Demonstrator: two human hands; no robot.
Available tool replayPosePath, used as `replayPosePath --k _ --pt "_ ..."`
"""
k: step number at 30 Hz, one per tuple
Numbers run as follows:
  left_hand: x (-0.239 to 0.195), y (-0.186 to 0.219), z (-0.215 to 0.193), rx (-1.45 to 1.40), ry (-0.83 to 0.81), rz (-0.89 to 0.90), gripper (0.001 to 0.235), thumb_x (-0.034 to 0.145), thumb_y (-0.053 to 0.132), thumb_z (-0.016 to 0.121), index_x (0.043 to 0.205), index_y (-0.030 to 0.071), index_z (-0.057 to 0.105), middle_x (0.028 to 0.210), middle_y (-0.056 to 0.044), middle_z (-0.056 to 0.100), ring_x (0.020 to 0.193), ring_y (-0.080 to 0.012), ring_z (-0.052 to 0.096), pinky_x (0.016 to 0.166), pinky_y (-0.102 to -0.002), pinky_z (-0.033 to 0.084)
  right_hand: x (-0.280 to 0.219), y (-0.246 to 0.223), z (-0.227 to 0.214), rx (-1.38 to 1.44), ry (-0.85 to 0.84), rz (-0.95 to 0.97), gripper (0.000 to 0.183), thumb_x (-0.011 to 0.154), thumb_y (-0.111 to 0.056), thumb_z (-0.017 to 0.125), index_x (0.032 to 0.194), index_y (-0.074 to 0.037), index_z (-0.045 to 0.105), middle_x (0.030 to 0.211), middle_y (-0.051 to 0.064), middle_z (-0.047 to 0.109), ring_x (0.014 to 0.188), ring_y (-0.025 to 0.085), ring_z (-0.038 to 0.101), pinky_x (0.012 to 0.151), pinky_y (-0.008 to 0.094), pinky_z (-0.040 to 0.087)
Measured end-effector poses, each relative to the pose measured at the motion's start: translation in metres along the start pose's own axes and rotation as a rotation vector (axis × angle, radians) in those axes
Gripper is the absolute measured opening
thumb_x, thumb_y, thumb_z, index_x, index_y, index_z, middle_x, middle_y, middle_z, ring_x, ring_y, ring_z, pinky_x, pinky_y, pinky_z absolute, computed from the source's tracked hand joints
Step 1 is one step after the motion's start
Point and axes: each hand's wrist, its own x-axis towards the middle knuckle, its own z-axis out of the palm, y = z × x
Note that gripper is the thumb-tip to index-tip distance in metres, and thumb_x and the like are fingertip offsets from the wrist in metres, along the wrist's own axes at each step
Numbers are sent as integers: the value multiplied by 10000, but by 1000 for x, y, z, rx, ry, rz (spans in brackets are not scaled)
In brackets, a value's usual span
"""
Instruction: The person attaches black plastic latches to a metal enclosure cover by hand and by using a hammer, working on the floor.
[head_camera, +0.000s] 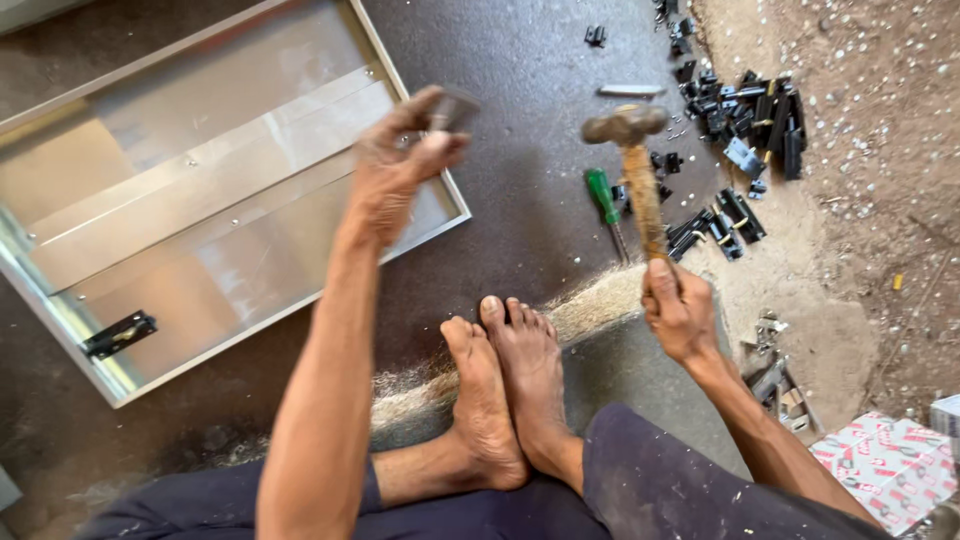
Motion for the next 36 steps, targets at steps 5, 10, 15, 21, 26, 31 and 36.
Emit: replayPosePath --k 5,10,15,21,26,31,36 --pt "-2 -10 -47 519 51 214 325 977 59 701 1299 32 672 1163 -120 749 1057 -191 752 941 -318 614 2 -8 36 3 -110 65 491 1008 -520 448 727 -124 525 545 -27 488 387 93 418 298 275 353" --pt "1 -42 -61 918 143 467 280 979 113 709 1258 119 716 1175 -98 767 1032 -221 759 952 -338 595 -6 -13 50 -117 -185 13 549 1031 -555 467 714 -110 522 566 -35 467 462 78 428 379 268 352" --pt "-5 -58 -62 1015 165 551 358 948 50 705 1300 115 714 1195 -102 730 1241 -348 643 1163 -420 461 -5 -19 54 -233 -177 24 560 1020 -573 471 717 -110 559 565 -13 496 469 99 447 399 298 384" --pt "-4 -50 -56 973 156 570 331 944 42 711 1268 109 700 1178 -99 748 1115 -272 732 1203 -408 440 21 -98 26 252 -131 -534 416 1086 -461 526 789 -170 530 647 -18 508 437 74 409 376 247 349" --pt "-7 -52 -53 1070 169 652 300 950 50 716 1244 111 718 1193 -126 734 1163 -294 699 1173 -410 448 25 -102 55 293 -17 -500 413 1080 -485 500 876 -127 530 670 -14 463 506 64 392 416 211 360" --pt "-5 -43 -53 1010 171 632 298 948 21 686 1232 105 715 1087 -99 775 1108 -283 734 1165 -417 468 25 -84 93 -295 -102 -284 519 1114 -449 440 794 -49 521 590 32 409 514 104 355 425 290 312" --pt "-5 -44 -49 968 208 621 309 938 6 707 1237 81 701 1092 -145 751 975 -329 737 1125 -411 514 43 -110 40 180 107 -728 480 1124 -458 405 902 -56 549 666 -17 522 509 62 462 375 220 359"
